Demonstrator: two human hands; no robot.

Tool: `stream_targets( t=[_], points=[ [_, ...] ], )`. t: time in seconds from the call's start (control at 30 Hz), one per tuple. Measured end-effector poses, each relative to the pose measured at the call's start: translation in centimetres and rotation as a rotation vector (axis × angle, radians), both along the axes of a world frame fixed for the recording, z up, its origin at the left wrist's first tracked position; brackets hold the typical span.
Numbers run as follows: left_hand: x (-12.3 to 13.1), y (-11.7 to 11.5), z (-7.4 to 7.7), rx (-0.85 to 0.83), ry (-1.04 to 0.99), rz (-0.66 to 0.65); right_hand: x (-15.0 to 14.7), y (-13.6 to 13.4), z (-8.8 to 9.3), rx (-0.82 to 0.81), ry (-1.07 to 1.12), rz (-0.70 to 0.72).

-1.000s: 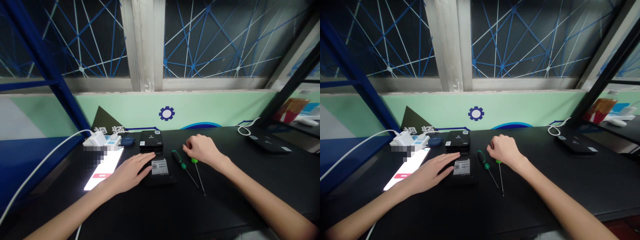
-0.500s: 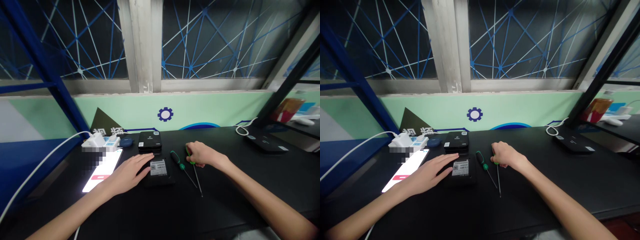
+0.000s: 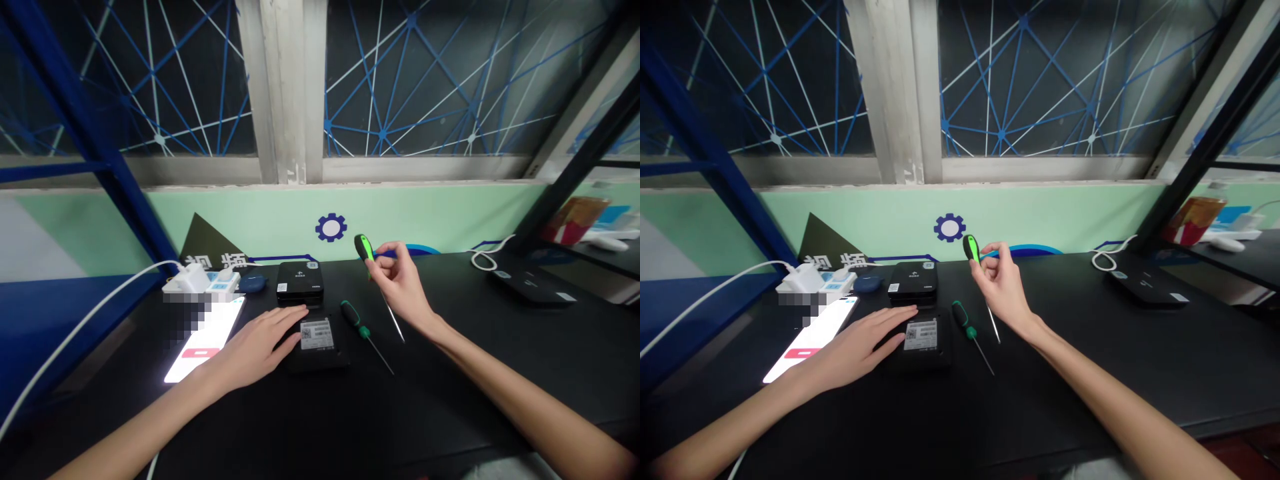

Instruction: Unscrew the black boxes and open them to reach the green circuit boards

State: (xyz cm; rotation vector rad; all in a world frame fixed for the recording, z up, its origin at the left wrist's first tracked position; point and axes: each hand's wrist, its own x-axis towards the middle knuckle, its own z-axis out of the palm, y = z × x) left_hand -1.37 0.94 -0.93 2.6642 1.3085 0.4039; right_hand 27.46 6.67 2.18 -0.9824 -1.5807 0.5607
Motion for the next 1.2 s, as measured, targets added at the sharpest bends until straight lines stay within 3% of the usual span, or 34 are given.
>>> stream_targets(
  t=[0.1,0.2,0.87,1.07,1.2],
  points=[
    [0.0,0.0,0.0,0.002,0.009,-0.006,-0.7,-0.2,-0.2,-0.017,0.242,0.144],
    [0.0,0.0,0.0,0.008,0.007,-0.010,-1.3,-0.5,-0.3,-0.075,0.289,0.228],
    [-0.1,0.0,-0.3,0.028,-0.005,-0.015,-2.0,-0.9,-1.4,-0.063,0.208,0.336],
    [-0.1,-0.1,-0.1,0.034,-0.020,-0.026,-2.1,-0.9,-0.9,-0.104,0.135,0.373],
    [0.0,-0.1,-0.1,0.044,-0.025,-0.024,-2.6,-0.2,-0.3,-0.137,0.015,0.470]
  ],
)
